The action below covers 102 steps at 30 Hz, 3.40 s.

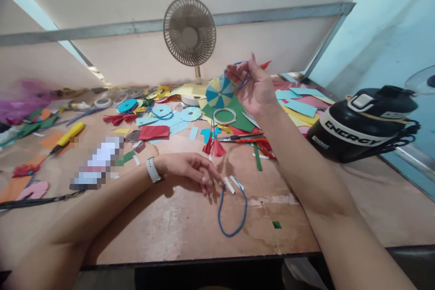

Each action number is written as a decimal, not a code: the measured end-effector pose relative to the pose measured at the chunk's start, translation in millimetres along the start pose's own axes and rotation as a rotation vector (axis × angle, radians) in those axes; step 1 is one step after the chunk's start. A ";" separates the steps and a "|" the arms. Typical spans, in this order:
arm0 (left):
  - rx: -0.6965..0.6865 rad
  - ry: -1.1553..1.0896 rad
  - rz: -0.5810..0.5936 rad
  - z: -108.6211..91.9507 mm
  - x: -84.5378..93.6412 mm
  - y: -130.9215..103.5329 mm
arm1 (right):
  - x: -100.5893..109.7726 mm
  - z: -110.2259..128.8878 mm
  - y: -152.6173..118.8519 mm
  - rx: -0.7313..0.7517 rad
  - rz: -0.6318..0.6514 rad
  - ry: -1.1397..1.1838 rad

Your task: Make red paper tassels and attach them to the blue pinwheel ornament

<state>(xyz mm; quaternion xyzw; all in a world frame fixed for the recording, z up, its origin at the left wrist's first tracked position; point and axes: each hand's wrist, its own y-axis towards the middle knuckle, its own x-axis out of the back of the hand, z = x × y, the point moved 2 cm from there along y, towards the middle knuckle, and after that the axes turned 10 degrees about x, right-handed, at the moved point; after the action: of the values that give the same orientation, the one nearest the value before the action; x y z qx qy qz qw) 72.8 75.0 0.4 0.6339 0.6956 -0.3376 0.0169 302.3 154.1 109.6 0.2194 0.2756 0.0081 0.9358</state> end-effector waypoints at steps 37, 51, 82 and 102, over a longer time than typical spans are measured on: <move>-0.291 0.009 0.734 63.4 -21.5 130.1 | -179.2 -133.5 92.3 0.401 0.600 -0.489; 0.026 0.085 0.781 18.7 -19.6 102.7 | -82.2 -188.3 -28.7 0.176 0.943 -1.182; 0.101 -0.207 0.571 38.5 -19.0 76.2 | -95.9 -204.6 -28.9 0.521 1.409 -1.642; 0.009 -0.229 0.374 35.2 -30.1 45.4 | -45.7 -147.9 -42.3 0.373 0.940 -1.725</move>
<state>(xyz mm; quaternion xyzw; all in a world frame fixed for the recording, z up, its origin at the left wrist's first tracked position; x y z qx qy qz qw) 105.0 30.1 -33.5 0.7095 0.5580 -0.4015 0.1551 182.3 169.7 4.2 0.3804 -0.6160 0.1719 0.6681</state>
